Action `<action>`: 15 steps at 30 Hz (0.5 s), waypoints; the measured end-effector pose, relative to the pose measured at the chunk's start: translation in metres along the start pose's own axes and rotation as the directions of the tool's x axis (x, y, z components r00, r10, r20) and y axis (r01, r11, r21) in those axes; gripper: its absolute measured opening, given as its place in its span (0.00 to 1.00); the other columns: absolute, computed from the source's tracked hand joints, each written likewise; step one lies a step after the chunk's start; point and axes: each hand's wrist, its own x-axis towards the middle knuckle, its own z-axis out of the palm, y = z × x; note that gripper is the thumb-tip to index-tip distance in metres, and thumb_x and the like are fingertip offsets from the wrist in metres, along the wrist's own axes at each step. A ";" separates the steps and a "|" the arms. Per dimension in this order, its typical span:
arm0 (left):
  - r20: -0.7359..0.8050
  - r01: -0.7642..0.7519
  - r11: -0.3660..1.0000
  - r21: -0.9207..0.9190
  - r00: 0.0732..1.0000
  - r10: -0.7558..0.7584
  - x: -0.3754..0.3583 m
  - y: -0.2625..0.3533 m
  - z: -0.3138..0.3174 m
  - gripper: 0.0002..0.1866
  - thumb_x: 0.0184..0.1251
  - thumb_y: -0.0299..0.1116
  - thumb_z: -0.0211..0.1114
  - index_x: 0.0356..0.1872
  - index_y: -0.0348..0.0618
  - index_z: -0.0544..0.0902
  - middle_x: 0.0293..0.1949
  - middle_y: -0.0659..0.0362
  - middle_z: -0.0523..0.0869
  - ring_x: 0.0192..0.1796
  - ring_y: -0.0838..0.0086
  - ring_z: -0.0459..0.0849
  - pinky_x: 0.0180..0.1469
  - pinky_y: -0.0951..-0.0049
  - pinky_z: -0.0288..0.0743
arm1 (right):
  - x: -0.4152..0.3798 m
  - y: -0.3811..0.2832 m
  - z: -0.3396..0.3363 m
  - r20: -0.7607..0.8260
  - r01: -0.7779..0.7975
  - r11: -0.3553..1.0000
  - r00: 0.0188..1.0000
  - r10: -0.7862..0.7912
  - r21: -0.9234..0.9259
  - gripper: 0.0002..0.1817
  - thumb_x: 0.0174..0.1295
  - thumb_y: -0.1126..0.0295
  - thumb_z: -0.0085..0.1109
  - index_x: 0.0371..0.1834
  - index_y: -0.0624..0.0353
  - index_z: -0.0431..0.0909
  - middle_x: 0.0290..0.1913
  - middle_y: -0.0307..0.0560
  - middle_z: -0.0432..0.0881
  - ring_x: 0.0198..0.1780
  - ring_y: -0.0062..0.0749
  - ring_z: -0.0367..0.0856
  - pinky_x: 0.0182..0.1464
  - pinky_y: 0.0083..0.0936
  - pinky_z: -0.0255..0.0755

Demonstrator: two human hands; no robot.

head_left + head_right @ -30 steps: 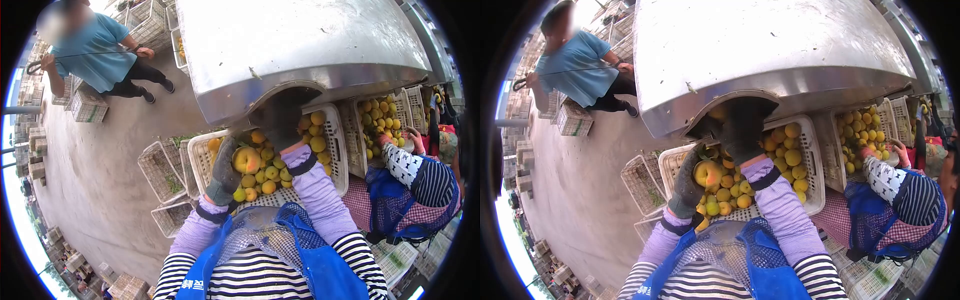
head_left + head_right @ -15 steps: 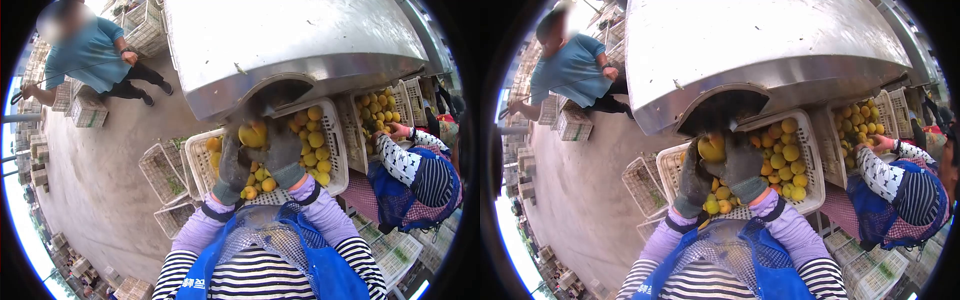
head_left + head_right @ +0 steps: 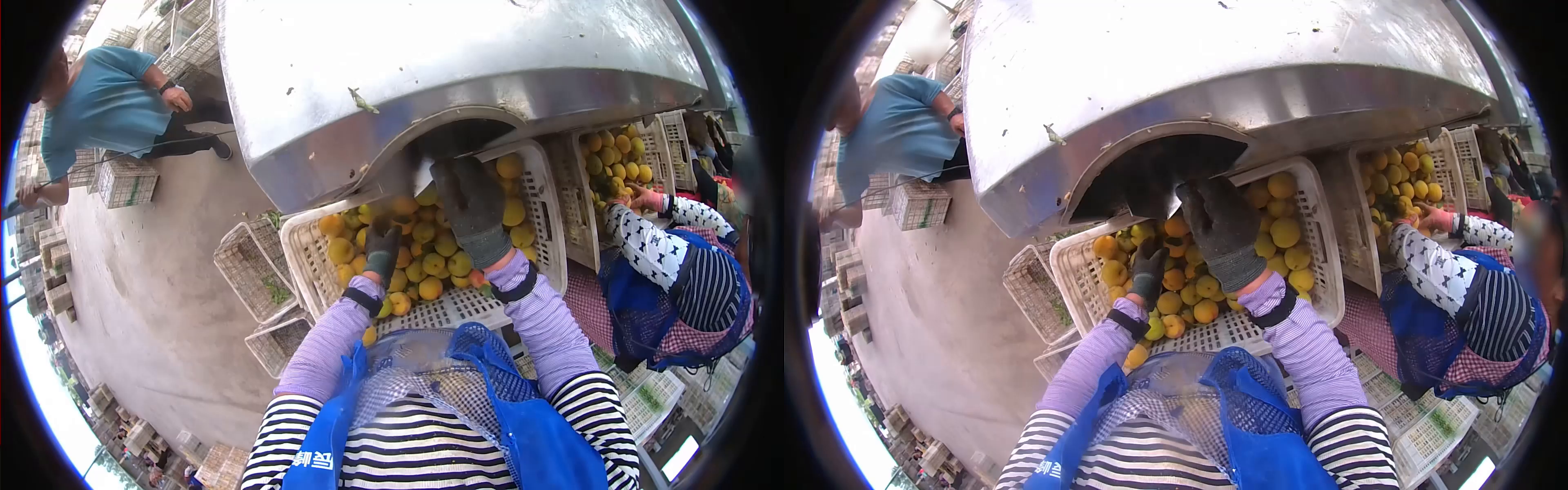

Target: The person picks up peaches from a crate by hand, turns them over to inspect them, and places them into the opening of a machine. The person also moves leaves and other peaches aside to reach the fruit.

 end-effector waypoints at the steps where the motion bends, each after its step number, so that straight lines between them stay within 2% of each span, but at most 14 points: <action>1: 0.047 -0.032 0.999 0.037 0.998 0.030 0.014 -0.008 0.007 0.22 0.67 0.41 0.65 0.58 0.41 0.78 0.56 0.53 0.82 0.57 0.63 0.80 0.59 0.65 0.73 | -0.013 0.017 0.002 0.048 -0.091 0.995 0.995 0.093 -0.040 0.18 0.59 0.59 0.69 0.46 0.57 0.80 0.38 0.49 0.83 0.38 0.47 0.83 0.39 0.40 0.77; 2: -0.008 -0.141 0.859 0.492 0.986 0.166 0.019 0.006 0.018 0.27 0.64 0.44 0.68 0.61 0.40 0.76 0.58 0.47 0.81 0.57 0.54 0.81 0.59 0.60 0.74 | -0.029 0.040 0.012 0.090 -0.160 0.984 0.982 0.167 -0.083 0.20 0.58 0.57 0.69 0.49 0.56 0.79 0.40 0.49 0.83 0.39 0.49 0.83 0.41 0.41 0.78; 5: 0.042 -0.197 0.644 0.740 0.968 0.249 0.045 -0.006 0.042 0.31 0.63 0.50 0.66 0.62 0.41 0.75 0.60 0.44 0.80 0.59 0.47 0.79 0.62 0.55 0.73 | -0.068 0.104 0.047 0.201 -0.290 0.929 0.920 0.337 -0.230 0.25 0.58 0.56 0.68 0.55 0.55 0.77 0.46 0.52 0.83 0.45 0.53 0.83 0.46 0.44 0.78; 7: 0.058 -0.010 0.596 0.803 0.997 -0.060 0.048 0.026 0.049 0.33 0.64 0.53 0.63 0.63 0.41 0.75 0.61 0.44 0.79 0.62 0.47 0.77 0.64 0.54 0.72 | -0.056 0.103 0.065 0.354 -0.401 0.841 0.776 0.522 -0.362 0.27 0.59 0.56 0.67 0.59 0.54 0.75 0.53 0.55 0.80 0.53 0.52 0.81 0.52 0.45 0.76; 8: 0.061 0.009 0.566 0.824 0.993 -0.105 0.048 0.032 0.050 0.33 0.64 0.54 0.62 0.63 0.41 0.75 0.61 0.44 0.79 0.62 0.47 0.77 0.64 0.53 0.71 | -0.051 0.101 0.075 0.416 -0.441 0.788 0.678 0.606 -0.430 0.28 0.59 0.56 0.66 0.61 0.53 0.73 0.57 0.57 0.79 0.57 0.52 0.80 0.54 0.45 0.76; 9: 0.064 0.026 0.534 0.845 0.987 -0.150 0.048 0.034 0.050 0.34 0.64 0.56 0.61 0.64 0.41 0.74 0.62 0.44 0.78 0.63 0.48 0.77 0.65 0.53 0.71 | -0.052 0.106 0.088 0.414 -0.409 0.812 0.710 0.570 -0.416 0.30 0.58 0.56 0.67 0.63 0.53 0.71 0.59 0.58 0.77 0.60 0.52 0.78 0.57 0.45 0.74; 10: 0.078 -0.025 0.515 0.857 0.994 -0.081 0.046 0.033 0.049 0.34 0.65 0.56 0.59 0.64 0.41 0.74 0.63 0.43 0.77 0.63 0.48 0.76 0.65 0.53 0.70 | -0.057 0.116 0.106 0.411 -0.376 0.836 0.742 0.530 -0.400 0.32 0.58 0.56 0.67 0.65 0.53 0.70 0.62 0.59 0.75 0.63 0.52 0.76 0.59 0.45 0.73; 13: 0.223 -0.185 0.448 0.875 0.974 -0.033 0.051 -0.001 0.041 0.35 0.64 0.54 0.61 0.66 0.41 0.73 0.63 0.42 0.76 0.61 0.51 0.79 0.61 0.53 0.75 | -0.090 0.185 0.163 0.405 -0.295 0.895 0.813 0.419 -0.334 0.39 0.55 0.55 0.69 0.69 0.54 0.65 0.66 0.60 0.71 0.67 0.52 0.72 0.63 0.44 0.70; 14: 0.292 -0.170 0.559 0.812 0.947 -0.136 0.043 0.028 0.031 0.34 0.65 0.52 0.61 0.67 0.41 0.72 0.61 0.43 0.77 0.61 0.52 0.80 0.60 0.54 0.77 | -0.091 0.187 0.158 0.417 -0.300 0.901 0.809 0.415 -0.314 0.40 0.54 0.54 0.69 0.69 0.55 0.65 0.66 0.60 0.71 0.67 0.52 0.72 0.64 0.44 0.70; 15: 0.335 -0.111 0.747 0.655 0.929 -0.155 0.041 0.030 0.022 0.34 0.65 0.50 0.62 0.68 0.40 0.72 0.59 0.44 0.79 0.60 0.54 0.80 0.58 0.55 0.78 | -0.082 0.176 0.146 0.430 -0.304 0.906 0.804 0.410 -0.295 0.41 0.53 0.54 0.70 0.70 0.55 0.64 0.66 0.60 0.71 0.67 0.53 0.71 0.64 0.44 0.69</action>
